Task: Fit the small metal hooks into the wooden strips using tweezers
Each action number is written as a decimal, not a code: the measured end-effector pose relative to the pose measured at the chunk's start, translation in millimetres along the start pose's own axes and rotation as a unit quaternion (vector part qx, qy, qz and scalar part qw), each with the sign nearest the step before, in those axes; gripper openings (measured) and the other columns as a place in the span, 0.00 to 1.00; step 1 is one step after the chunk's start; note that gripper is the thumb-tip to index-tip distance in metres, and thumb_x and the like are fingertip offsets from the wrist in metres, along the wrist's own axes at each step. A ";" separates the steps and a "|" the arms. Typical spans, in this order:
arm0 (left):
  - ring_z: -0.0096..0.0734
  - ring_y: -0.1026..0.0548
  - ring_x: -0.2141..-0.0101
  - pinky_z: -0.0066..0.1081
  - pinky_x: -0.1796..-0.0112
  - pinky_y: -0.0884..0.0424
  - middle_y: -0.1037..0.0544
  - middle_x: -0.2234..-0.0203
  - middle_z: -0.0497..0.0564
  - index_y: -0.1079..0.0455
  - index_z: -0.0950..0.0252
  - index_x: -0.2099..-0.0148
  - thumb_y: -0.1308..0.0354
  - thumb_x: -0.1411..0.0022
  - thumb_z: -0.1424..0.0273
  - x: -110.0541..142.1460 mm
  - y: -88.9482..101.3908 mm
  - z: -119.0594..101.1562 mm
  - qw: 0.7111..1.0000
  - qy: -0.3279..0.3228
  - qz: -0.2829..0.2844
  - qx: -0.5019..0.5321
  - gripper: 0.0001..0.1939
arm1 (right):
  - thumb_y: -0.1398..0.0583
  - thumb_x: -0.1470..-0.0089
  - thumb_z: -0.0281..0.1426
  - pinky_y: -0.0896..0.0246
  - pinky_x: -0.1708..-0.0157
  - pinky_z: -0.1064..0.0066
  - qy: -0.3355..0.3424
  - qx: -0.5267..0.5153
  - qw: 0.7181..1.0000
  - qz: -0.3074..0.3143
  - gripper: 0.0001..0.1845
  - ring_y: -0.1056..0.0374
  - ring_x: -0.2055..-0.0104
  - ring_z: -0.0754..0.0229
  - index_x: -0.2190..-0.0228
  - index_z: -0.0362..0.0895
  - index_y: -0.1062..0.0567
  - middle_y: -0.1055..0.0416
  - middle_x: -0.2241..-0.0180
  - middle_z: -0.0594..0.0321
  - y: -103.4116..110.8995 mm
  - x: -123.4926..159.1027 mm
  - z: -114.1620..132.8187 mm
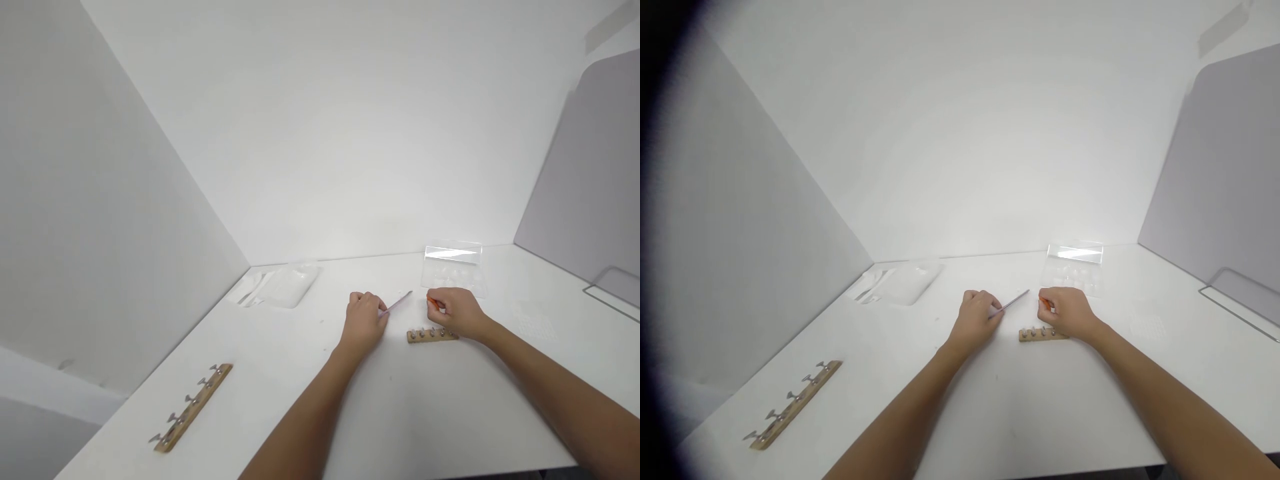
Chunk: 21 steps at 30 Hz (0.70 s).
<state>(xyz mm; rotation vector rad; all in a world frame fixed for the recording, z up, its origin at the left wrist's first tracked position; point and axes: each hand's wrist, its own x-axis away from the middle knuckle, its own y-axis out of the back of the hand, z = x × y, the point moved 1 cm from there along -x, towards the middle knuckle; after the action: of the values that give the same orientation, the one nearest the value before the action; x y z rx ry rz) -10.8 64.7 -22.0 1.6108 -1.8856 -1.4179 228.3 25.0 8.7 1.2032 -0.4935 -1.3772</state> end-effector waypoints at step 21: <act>0.30 0.30 0.71 0.29 0.71 0.32 0.29 0.71 0.49 0.22 0.59 0.51 0.46 0.27 0.65 6.0 3.9 -35.9 0.981 -0.114 -0.067 0.144 0.12 | 0.48 0.40 0.34 0.62 0.76 0.68 -0.037 0.093 0.984 -0.149 0.16 0.48 0.80 0.64 0.79 0.45 0.43 0.40 0.83 0.68 -4.9 -0.4 20.2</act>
<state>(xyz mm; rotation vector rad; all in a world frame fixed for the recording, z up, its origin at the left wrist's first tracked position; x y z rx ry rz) 11.2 41.8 -4.0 1.8016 -2.2380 -1.4955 208.7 19.3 12.3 1.4248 -0.5198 -1.6631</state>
